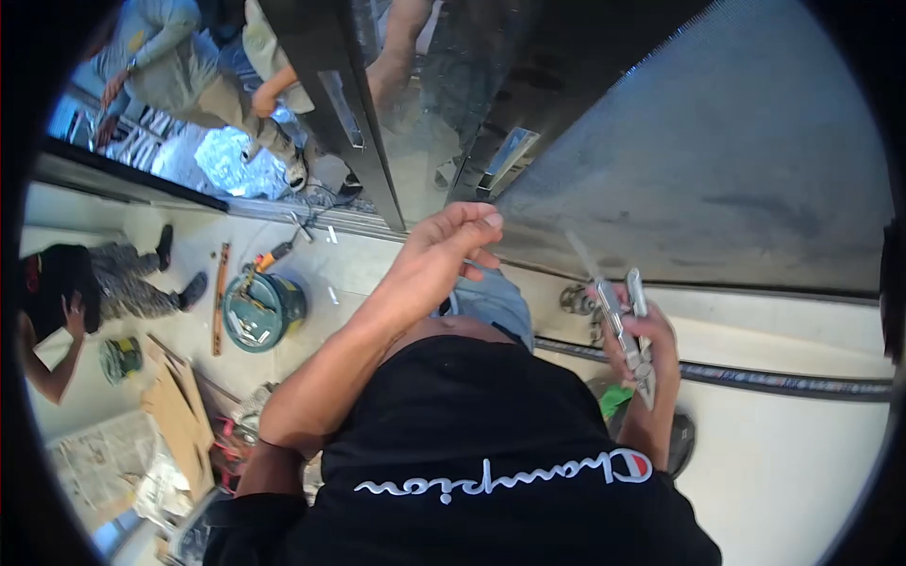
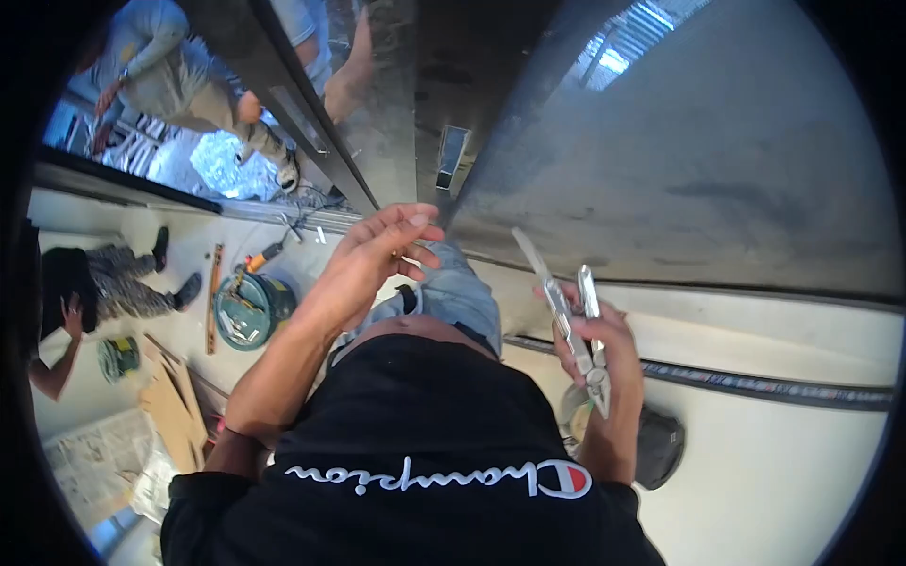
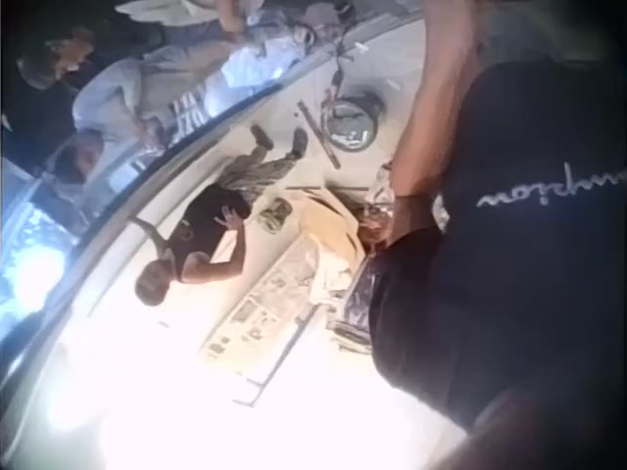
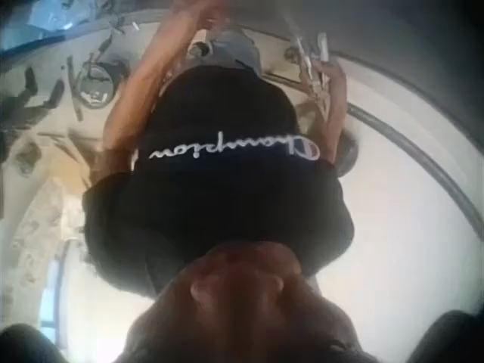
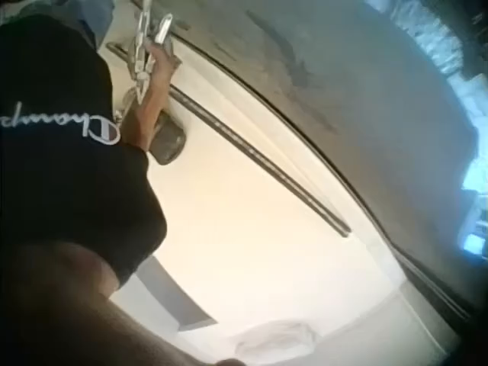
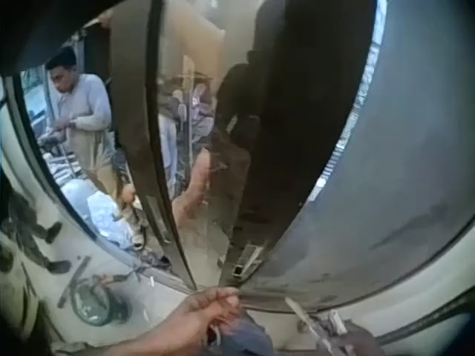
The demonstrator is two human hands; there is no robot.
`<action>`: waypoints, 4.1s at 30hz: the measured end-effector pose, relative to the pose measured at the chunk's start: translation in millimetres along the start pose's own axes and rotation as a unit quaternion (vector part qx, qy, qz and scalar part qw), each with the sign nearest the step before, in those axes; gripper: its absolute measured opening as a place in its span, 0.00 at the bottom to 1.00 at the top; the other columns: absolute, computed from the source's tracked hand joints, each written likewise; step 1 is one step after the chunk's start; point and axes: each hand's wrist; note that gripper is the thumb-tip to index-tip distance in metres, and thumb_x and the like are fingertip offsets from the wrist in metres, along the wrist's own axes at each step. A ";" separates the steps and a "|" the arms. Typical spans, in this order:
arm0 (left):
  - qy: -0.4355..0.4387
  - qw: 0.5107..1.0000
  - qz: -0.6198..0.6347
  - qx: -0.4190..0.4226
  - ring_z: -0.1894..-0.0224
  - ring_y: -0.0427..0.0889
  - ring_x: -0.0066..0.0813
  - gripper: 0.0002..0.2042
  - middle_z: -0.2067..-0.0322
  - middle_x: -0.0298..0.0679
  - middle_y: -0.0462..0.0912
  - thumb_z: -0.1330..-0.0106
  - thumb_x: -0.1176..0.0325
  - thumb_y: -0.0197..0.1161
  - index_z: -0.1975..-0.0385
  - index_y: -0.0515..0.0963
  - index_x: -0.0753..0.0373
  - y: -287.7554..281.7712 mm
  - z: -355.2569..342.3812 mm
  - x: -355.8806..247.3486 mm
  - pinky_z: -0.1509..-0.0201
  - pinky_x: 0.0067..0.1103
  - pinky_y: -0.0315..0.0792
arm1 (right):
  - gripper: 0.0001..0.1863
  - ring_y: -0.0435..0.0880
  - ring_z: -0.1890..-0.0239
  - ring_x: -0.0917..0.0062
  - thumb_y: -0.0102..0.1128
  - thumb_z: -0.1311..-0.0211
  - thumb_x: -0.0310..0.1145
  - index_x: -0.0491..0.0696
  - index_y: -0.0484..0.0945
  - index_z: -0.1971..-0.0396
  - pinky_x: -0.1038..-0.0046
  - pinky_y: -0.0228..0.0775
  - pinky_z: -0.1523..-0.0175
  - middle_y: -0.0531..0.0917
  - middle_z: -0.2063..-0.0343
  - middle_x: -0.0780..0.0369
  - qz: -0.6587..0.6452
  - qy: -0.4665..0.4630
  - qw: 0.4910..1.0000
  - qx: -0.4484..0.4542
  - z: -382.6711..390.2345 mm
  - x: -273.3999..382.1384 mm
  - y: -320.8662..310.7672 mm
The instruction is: Tightening and adjusting the handle of a sliding glass door using a multi-tool.
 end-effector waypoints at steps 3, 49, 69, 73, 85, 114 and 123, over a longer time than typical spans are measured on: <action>0.076 0.993 0.092 -0.006 0.66 0.82 0.23 0.16 0.60 0.40 0.83 0.26 0.59 0.61 0.49 0.77 0.67 5.7 -19.8 7.1 0.60 0.20 0.74 | 0.35 0.73 0.86 0.80 0.59 0.44 0.35 0.34 0.67 0.37 0.80 0.63 0.83 0.76 0.81 0.61 0.060 0.050 0.997 -0.022 -9.9 -3.5 -41.7; 0.322 0.822 0.468 0.027 0.74 0.74 0.22 0.45 0.66 0.40 0.82 0.38 0.70 0.58 0.25 0.38 0.75 123.8 -59.9 14.8 0.66 0.20 0.71 | 0.07 0.76 0.83 0.81 0.51 0.28 0.32 0.45 0.73 0.63 0.77 0.68 0.79 0.77 0.80 0.65 0.545 0.238 0.803 -0.045 1.4 -27.4 -194.0; 0.095 0.904 0.416 -0.020 0.47 0.78 0.35 0.31 0.50 0.43 0.73 0.32 0.44 0.64 0.43 0.68 0.66 161.1 8.1 102.3 0.43 0.29 0.75 | 0.21 0.83 0.65 0.61 0.67 0.36 0.40 0.42 0.80 0.49 0.62 0.74 0.60 0.80 0.67 0.54 0.838 -0.198 0.498 0.102 3.2 106.3 22.7; 0.100 0.922 0.375 -0.002 0.43 0.74 0.31 0.37 0.49 0.44 0.74 0.32 0.38 0.61 0.40 0.67 0.67 156.4 -6.1 86.0 0.37 0.35 0.72 | 0.22 0.82 0.66 0.56 0.70 0.40 0.40 0.42 0.79 0.51 0.59 0.73 0.62 0.79 0.65 0.54 0.880 -0.243 0.401 0.070 12.0 110.7 51.6; -0.042 0.874 0.484 -0.001 0.52 0.78 0.43 0.19 0.54 0.49 0.73 0.20 0.53 0.48 0.50 0.64 0.67 124.0 -33.4 41.8 0.42 0.41 0.77 | 0.31 0.83 0.53 0.58 0.72 0.44 0.45 0.40 0.75 0.47 0.58 0.74 0.50 0.79 0.56 0.52 0.865 -0.148 0.467 0.109 8.5 141.8 123.3; 0.187 0.900 0.386 0.079 0.39 0.68 0.29 0.50 0.45 0.50 0.70 0.22 0.44 0.47 0.30 0.24 0.82 136.3 -22.3 -21.4 0.34 0.19 0.62 | 0.35 0.54 0.89 0.77 0.43 0.24 0.55 0.49 0.50 0.89 0.70 0.57 0.78 0.56 0.92 0.67 0.496 -0.549 0.643 0.200 -39.7 118.6 154.0; 0.215 0.896 0.379 0.083 0.53 0.73 0.24 0.48 0.52 0.46 0.73 0.23 0.46 0.49 0.28 0.28 0.81 126.7 -25.3 -19.8 0.48 0.18 0.70 | 0.35 0.54 0.88 0.78 0.43 0.24 0.55 0.49 0.50 0.89 0.70 0.56 0.78 0.55 0.92 0.68 0.503 -0.530 0.648 0.216 -44.0 119.1 163.0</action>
Point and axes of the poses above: each hand's wrist, its own z-axis away from the middle knuckle, its own y-axis out of the palm, x = y × z
